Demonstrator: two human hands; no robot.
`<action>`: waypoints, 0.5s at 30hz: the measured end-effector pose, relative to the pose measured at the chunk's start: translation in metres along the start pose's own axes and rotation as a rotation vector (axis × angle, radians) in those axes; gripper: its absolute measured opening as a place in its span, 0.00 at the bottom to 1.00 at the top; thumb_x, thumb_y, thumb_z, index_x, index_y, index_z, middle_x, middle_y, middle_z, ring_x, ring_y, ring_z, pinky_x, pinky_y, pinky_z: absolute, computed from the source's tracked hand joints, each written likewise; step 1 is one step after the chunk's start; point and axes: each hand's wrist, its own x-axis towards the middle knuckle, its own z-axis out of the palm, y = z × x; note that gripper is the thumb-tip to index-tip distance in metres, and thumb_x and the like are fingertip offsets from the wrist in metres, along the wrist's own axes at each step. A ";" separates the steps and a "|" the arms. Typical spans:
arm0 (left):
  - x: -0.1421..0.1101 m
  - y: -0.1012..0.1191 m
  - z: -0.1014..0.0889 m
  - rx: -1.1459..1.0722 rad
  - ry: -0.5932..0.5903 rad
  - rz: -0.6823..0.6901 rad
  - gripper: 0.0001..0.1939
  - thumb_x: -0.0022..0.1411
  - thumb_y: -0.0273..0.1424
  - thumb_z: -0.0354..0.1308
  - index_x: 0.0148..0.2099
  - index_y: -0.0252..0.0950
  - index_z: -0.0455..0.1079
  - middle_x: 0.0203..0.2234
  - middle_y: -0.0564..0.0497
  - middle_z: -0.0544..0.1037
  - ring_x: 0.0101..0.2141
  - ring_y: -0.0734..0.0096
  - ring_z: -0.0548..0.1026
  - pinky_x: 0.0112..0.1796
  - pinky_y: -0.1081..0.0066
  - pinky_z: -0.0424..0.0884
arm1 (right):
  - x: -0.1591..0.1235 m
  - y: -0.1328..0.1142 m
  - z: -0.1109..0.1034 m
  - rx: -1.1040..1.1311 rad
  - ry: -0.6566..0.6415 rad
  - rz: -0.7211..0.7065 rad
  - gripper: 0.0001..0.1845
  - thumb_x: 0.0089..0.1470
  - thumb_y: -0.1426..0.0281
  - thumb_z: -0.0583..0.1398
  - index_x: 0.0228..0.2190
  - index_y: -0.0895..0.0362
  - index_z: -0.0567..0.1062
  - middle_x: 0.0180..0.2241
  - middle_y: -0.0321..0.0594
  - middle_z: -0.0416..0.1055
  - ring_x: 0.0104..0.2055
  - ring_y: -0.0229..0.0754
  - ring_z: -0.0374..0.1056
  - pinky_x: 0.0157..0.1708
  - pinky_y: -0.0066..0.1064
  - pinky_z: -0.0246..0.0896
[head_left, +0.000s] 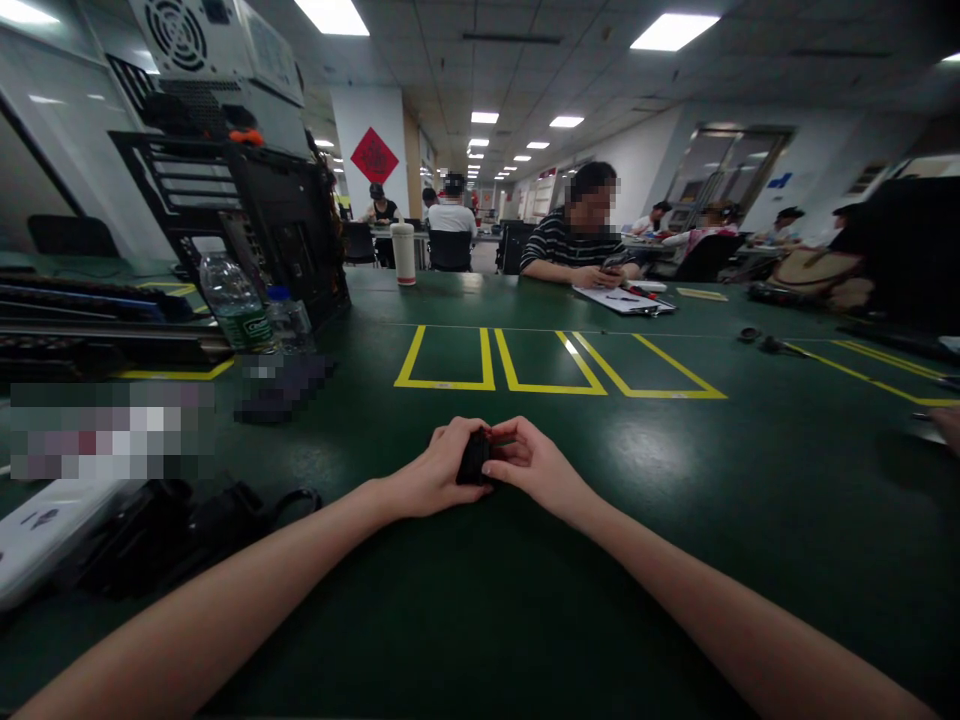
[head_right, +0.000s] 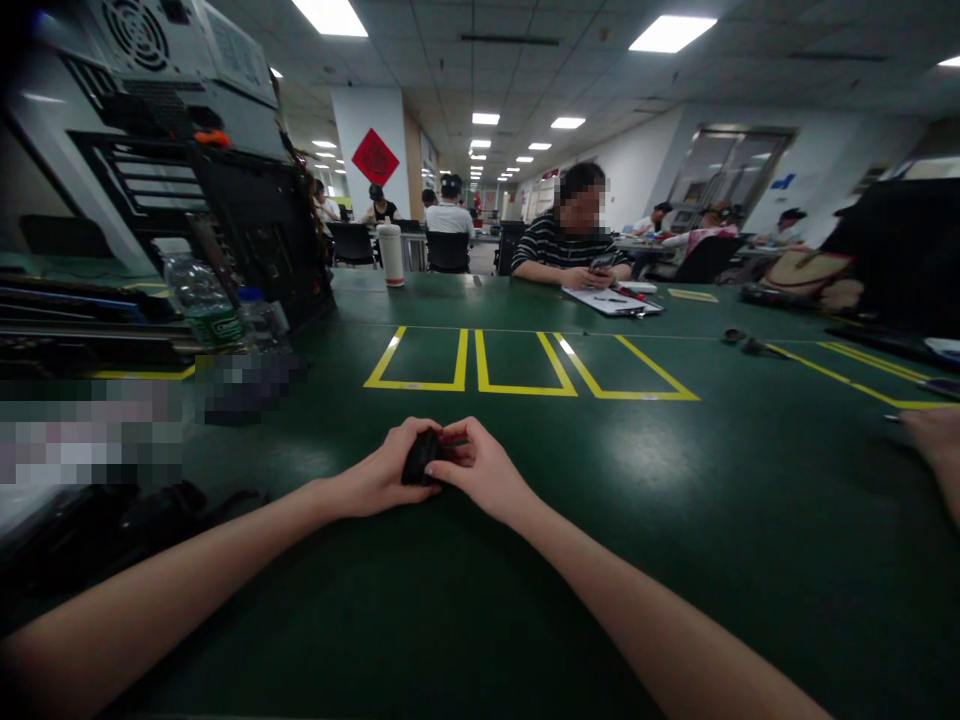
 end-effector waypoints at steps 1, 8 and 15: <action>0.000 0.000 0.000 -0.002 -0.002 -0.001 0.30 0.51 0.30 0.59 0.53 0.40 0.48 0.45 0.46 0.60 0.44 0.62 0.62 0.45 0.59 0.61 | 0.000 0.000 0.000 0.002 -0.005 0.003 0.15 0.43 0.72 0.62 0.35 0.56 0.64 0.37 0.37 0.67 0.41 0.41 0.68 0.42 0.38 0.65; 0.000 0.009 -0.008 0.016 -0.048 -0.007 0.29 0.53 0.30 0.57 0.53 0.39 0.48 0.45 0.45 0.60 0.45 0.61 0.62 0.46 0.58 0.60 | -0.008 0.000 0.002 -0.053 -0.021 -0.031 0.16 0.45 0.73 0.60 0.38 0.54 0.65 0.40 0.37 0.66 0.43 0.42 0.67 0.43 0.39 0.64; 0.001 0.013 -0.011 0.004 -0.060 -0.027 0.29 0.52 0.30 0.58 0.54 0.40 0.48 0.46 0.45 0.60 0.45 0.60 0.62 0.45 0.57 0.61 | -0.005 0.000 0.001 0.032 -0.022 -0.037 0.12 0.46 0.73 0.60 0.35 0.55 0.65 0.38 0.36 0.67 0.44 0.41 0.67 0.46 0.39 0.62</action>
